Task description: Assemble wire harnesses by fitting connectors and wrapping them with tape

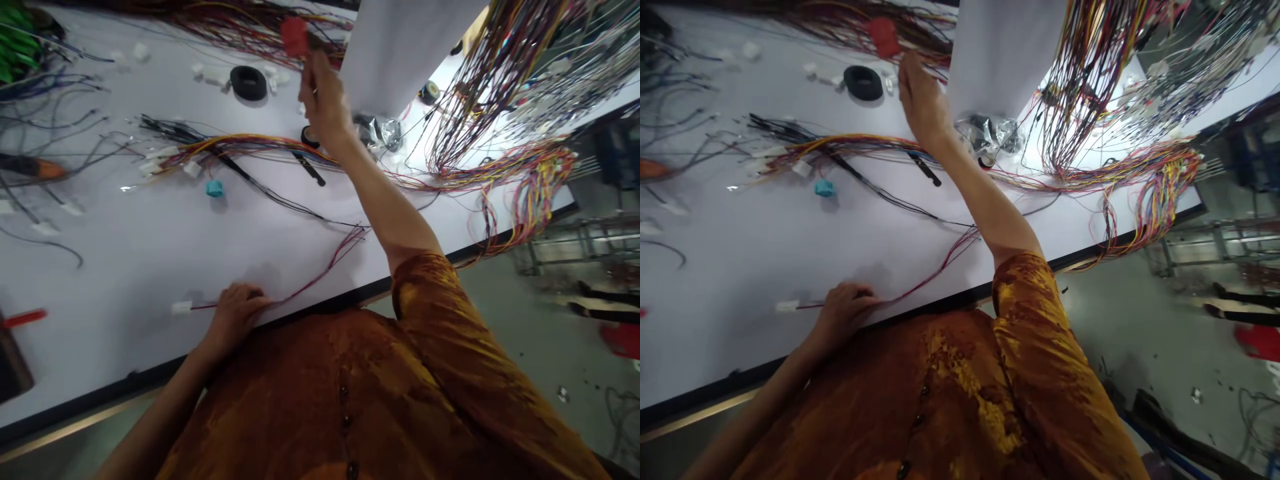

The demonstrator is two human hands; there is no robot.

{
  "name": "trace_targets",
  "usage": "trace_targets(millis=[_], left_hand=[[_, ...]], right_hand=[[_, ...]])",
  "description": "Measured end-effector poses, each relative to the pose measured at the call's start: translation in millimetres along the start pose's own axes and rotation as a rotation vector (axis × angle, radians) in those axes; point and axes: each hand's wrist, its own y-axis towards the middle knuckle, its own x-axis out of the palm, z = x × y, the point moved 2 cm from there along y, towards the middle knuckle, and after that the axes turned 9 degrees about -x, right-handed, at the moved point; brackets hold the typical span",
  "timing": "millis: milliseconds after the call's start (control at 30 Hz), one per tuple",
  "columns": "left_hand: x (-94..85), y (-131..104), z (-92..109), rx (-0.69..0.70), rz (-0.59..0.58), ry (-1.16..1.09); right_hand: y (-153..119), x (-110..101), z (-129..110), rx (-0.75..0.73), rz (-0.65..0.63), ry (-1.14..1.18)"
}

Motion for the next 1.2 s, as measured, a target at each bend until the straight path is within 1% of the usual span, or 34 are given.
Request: trace_targets(millis=[33, 100, 167, 233, 333, 433, 533, 600, 667, 767, 833, 867, 900, 967, 1033, 1067, 1100, 1133, 1200], left_hand=[[-0.4, -1, 0, 0.007, 0.002, 0.0], [-1.2, -2, -1, 0.025, 0.002, 0.002], [-2.0, -3, -1, 0.04, -0.003, 0.007], [-3.0, -2, -1, 0.039, -0.006, 0.007], [-4.3, 0, 0, 0.033, -0.013, 0.013], [-5.0, 1, 2, 0.048, -0.031, 0.031], [-4.7, 1, 3, 0.065, -0.034, 0.039], [-3.6, 0, 3, 0.076, -0.016, 0.028], [-1.7, -1, 3, 0.08, 0.001, 0.014], [0.6, 0, 4, 0.062, 0.008, 0.017], [-0.4, 1, 8, 0.043, 0.004, 0.023], [-2.0, 1, 10, 0.035, -0.003, 0.022], [-4.2, 1, 12, 0.027, -0.015, 0.017], [-10.9, -1, 16, 0.011, -0.053, -0.005], [-20.9, 2, 17, 0.003, -0.065, -0.037], [-27.1, 7, 17, 0.01, -0.048, -0.049], [-33.8, 14, 17, 0.024, -0.02, -0.05], [-40.8, 25, 16, 0.045, 0.02, -0.04], [-54.3, 57, 12, 0.085, 0.067, 0.025]], right_hand=[[4, 7, -8, -0.046, 0.006, -0.058], [8, 23, -21, -0.12, 0.09, -0.18], [6, 38, -25, -0.098, 0.084, -0.213], [0, 47, -26, -0.086, 0.049, -0.194], [-11, 48, -22, -0.143, -0.001, -0.162], [-10, 44, -15, -0.15, 0.029, -0.165], [10, 50, -8, -0.158, 0.11, -0.152], [31, 60, -5, -0.171, 0.162, -0.129], [53, 74, -2, -0.169, 0.184, -0.106], [81, 93, 2, -0.155, 0.138, -0.087], [90, 101, 5, -0.128, 0.075, -0.09], [90, 104, 5, -0.116, 0.05, -0.099], [87, 105, 5, -0.103, 0.034, -0.113], [68, 105, 1, -0.104, 0.033, -0.16], [36, 106, -5, -0.138, 0.0, -0.22], [16, 108, -8, -0.145, -0.071, -0.257], [-5, 112, -10, -0.156, -0.173, -0.289], [-26, 115, -11, -0.134, -0.268, -0.333], [-65, 121, -11, -0.13, -0.347, -0.373]])
